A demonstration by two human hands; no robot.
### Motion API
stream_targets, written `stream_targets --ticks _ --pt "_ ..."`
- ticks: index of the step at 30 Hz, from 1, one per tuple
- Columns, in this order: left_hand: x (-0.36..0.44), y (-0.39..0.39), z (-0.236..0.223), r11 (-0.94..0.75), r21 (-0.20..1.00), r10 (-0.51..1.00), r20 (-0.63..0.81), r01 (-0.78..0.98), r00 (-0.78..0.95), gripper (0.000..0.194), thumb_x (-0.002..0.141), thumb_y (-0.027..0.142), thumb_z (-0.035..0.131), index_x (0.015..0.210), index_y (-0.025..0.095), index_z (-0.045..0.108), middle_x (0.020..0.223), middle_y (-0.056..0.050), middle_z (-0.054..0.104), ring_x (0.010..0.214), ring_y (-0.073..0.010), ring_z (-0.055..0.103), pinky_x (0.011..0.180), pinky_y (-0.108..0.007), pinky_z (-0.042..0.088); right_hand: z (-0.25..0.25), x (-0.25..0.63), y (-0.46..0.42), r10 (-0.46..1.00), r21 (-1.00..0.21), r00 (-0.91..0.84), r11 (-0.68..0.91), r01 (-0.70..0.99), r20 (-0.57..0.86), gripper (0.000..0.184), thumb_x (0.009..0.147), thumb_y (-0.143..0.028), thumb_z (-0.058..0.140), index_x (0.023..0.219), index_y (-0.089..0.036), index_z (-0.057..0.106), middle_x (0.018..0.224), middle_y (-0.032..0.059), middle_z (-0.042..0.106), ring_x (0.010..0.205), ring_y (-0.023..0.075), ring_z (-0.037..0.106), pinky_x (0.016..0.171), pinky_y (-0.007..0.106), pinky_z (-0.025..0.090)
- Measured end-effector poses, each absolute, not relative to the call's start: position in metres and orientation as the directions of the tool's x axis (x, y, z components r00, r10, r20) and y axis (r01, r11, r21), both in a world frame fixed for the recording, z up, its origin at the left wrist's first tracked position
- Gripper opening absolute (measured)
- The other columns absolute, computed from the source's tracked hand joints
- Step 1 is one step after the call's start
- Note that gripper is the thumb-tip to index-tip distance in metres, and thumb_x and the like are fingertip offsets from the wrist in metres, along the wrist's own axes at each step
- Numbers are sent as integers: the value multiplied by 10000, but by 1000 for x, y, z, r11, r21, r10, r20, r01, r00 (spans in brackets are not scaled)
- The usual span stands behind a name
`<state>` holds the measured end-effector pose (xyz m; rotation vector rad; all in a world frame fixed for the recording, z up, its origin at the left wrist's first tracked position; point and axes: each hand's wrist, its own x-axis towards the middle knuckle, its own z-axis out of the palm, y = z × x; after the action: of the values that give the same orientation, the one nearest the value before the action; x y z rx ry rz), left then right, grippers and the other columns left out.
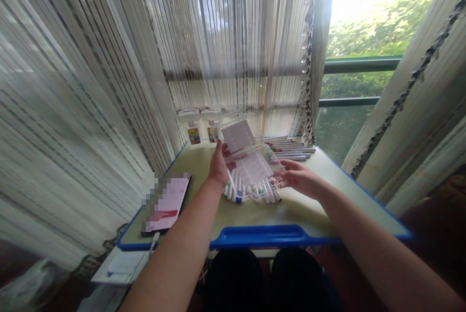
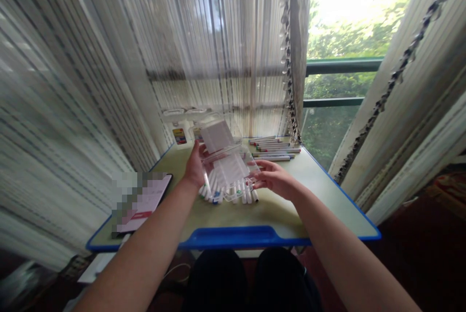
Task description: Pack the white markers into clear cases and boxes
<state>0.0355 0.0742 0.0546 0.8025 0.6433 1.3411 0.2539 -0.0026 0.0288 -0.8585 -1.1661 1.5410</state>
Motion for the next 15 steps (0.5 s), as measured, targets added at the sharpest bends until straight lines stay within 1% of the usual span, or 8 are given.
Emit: stream_targets --ticks 3,5,6,8,9,11,13,15 --pt "34 77 55 70 793 990 19 -605 141 439 828 551 451 926 154 611 735 -80 698 635 -229 687 640 -337 523 28 257 -1 959 -960 -278 -24 -280 57 389 697 -279 635 1066 -160 609 839 88 707 712 192 680 588 276 538" --pt "34 80 54 75 774 993 -2 -629 116 434 829 542 452 929 150 609 739 -83 694 614 -219 681 640 -328 519 28 259 4 979 -973 -181 56 -223 98 320 727 -349 555 969 -153 625 760 72 688 593 166 640 481 251 483" --pt "33 82 54 74 762 995 -16 -643 96 431 830 536 453 937 148 607 744 -85 692 611 -215 680 639 -322 516 29 259 6 987 -988 -118 91 -122 105 277 723 -347 532 894 -151 628 694 55 667 523 147 601 430 234 435" --pt "32 86 54 62 742 998 -44 -668 44 421 840 519 443 963 148 598 752 -83 688 605 -210 678 629 -313 511 31 258 13 995 -964 -53 95 249 84 167 698 -290 531 744 -154 617 580 23 615 427 113 514 389 214 349" --pt "32 87 54 49 733 998 -56 -678 11 417 850 511 427 981 150 590 753 -79 685 602 -206 676 623 -309 509 32 257 17 996 -879 -59 81 469 60 121 685 -257 544 685 -157 612 543 15 597 412 104 486 398 215 330" --pt "31 91 54 4 717 995 -70 -697 -65 415 869 503 388 1019 162 571 755 -67 678 601 -197 674 619 -305 509 35 255 25 994 -604 -102 108 790 44 96 669 -228 585 604 -163 612 513 16 584 440 109 482 443 227 321" --pt "30 94 54 -50 690 989 -65 -722 -132 414 884 502 364 1056 177 553 761 -55 674 613 -186 673 636 -305 513 35 254 34 981 -412 -143 185 892 130 160 683 -264 614 557 -167 605 508 24 573 489 126 497 480 240 314" --pt "30 95 53 -80 655 988 -51 -752 -149 405 894 497 358 1094 195 537 776 -50 674 642 -179 674 670 -312 519 32 255 40 961 -466 -107 218 857 254 272 750 -369 573 573 -165 603 502 24 554 482 122 483 482 244 314"
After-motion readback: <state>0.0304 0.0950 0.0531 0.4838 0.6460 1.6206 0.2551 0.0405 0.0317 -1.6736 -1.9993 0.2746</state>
